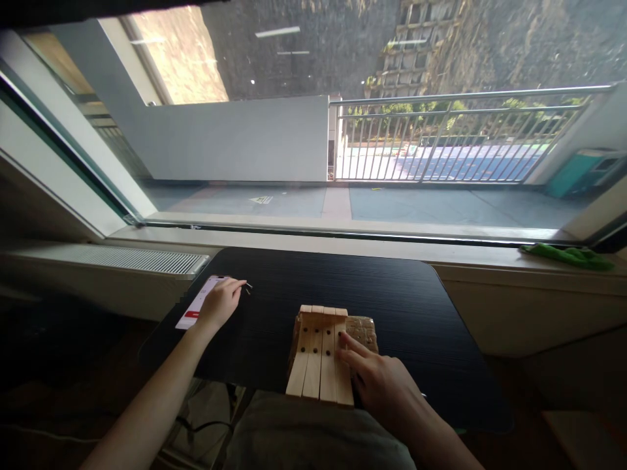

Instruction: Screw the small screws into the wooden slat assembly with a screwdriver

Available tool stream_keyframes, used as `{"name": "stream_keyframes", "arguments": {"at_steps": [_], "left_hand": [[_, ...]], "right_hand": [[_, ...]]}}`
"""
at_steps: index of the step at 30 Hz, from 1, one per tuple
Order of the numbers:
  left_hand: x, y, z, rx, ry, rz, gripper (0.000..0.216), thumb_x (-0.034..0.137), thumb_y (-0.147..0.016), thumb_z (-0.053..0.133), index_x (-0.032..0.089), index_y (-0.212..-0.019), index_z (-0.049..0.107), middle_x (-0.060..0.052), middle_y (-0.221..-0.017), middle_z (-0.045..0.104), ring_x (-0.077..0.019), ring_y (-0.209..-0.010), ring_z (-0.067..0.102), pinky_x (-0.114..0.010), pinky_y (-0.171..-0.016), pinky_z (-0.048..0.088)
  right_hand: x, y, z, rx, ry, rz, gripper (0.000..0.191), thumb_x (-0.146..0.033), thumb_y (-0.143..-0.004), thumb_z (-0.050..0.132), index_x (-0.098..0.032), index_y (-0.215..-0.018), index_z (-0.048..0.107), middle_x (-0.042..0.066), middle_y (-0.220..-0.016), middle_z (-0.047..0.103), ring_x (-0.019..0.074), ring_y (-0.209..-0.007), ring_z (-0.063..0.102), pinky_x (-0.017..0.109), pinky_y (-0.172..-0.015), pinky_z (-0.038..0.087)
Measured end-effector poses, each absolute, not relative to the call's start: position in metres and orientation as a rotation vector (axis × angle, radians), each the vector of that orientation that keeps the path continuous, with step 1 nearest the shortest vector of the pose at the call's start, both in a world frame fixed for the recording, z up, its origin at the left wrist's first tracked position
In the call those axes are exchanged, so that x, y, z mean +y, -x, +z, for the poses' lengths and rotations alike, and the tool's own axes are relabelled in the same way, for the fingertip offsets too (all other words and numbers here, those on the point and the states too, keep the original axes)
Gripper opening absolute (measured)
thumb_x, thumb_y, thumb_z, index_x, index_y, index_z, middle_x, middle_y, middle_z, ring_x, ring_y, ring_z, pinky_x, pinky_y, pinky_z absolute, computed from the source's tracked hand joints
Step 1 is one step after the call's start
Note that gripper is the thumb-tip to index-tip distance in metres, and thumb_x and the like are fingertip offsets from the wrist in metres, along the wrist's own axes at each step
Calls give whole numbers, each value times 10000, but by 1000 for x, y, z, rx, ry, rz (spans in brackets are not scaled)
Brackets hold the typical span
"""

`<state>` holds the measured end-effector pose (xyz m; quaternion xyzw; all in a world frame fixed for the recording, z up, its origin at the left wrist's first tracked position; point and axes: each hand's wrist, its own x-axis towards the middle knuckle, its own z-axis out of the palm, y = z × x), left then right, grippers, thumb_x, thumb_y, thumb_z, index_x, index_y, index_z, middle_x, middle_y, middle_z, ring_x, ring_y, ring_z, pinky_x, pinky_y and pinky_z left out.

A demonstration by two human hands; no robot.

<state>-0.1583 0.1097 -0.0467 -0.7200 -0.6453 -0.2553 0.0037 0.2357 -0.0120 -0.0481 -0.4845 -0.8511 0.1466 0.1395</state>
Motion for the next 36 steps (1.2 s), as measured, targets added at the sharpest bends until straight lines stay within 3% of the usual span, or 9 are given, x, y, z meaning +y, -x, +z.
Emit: {"name": "stream_keyframes", "arguments": {"at_steps": [6, 17, 20, 24, 28, 32, 36], "left_hand": [[123, 154, -48, -1972, 2377, -668, 314, 166, -882, 482, 223, -979, 775, -97, -1015, 768, -289, -967, 665, -435, -892, 550], [136, 150, -45, -2018, 2367, -677, 222, 198, -820, 539, 218, -714, 732, -106, -827, 697, -287, -855, 660, -410, -810, 558], [134, 142, -35, -2002, 2356, -798, 193, 237, -820, 558, 221, -694, 704, -98, -838, 696, -286, -873, 655, -419, -852, 548], [115, 117, -11, -1987, 2336, -1044, 282, 358, -914, 486, 194, -908, 715, -80, -932, 720, -222, -828, 664, -343, -800, 563], [76, 76, 12, -2009, 2475, -1689, 322, 461, -864, 626, 167, -954, 721, -43, -823, 739, -185, -737, 672, -281, -686, 556], [42, 31, 9, -1983, 2788, -1821, 241, 393, -832, 687, 165, -881, 748, -38, -771, 745, -169, -685, 669, -250, -621, 535], [29, -1, -9, -1755, 3034, -1741, 166, 275, -882, 636, 170, -917, 760, -57, -869, 766, -178, -772, 698, -258, -690, 550]], "right_hand": [[-13, -235, -50, -2422, 1404, 449, 487, -106, -827, 533, -335, -1231, 682, 19, -1497, 514, 251, -1027, 735, 351, -827, 613], [-16, -228, -35, -2429, 1460, 476, 487, -87, -822, 532, -325, -1218, 684, 22, -1497, 509, 261, -1041, 730, 363, -852, 603], [-16, -226, -29, -2448, 1459, 500, 492, -82, -821, 530, -308, -1232, 679, 38, -1497, 508, 271, -1049, 726, 397, -886, 594], [-16, -224, -24, -2447, 1472, 502, 466, -77, -821, 536, -294, -1204, 689, 35, -1493, 520, 266, -1069, 719, 383, -891, 588], [-12, -225, -20, -2421, 1453, 525, 405, -102, -869, 514, -277, -1194, 678, 32, -1455, 574, 240, -1073, 717, 332, -871, 575], [-9, -227, -17, -2417, 1500, 540, 535, -101, -846, 532, -216, -1368, 567, 88, -1258, 719, 247, -941, 752, 324, -783, 575], [-11, -229, -20, -2404, 1472, 578, 571, -88, -831, 525, -223, -1386, 552, 82, -1275, 710, 248, -971, 746, 319, -791, 570]]}}
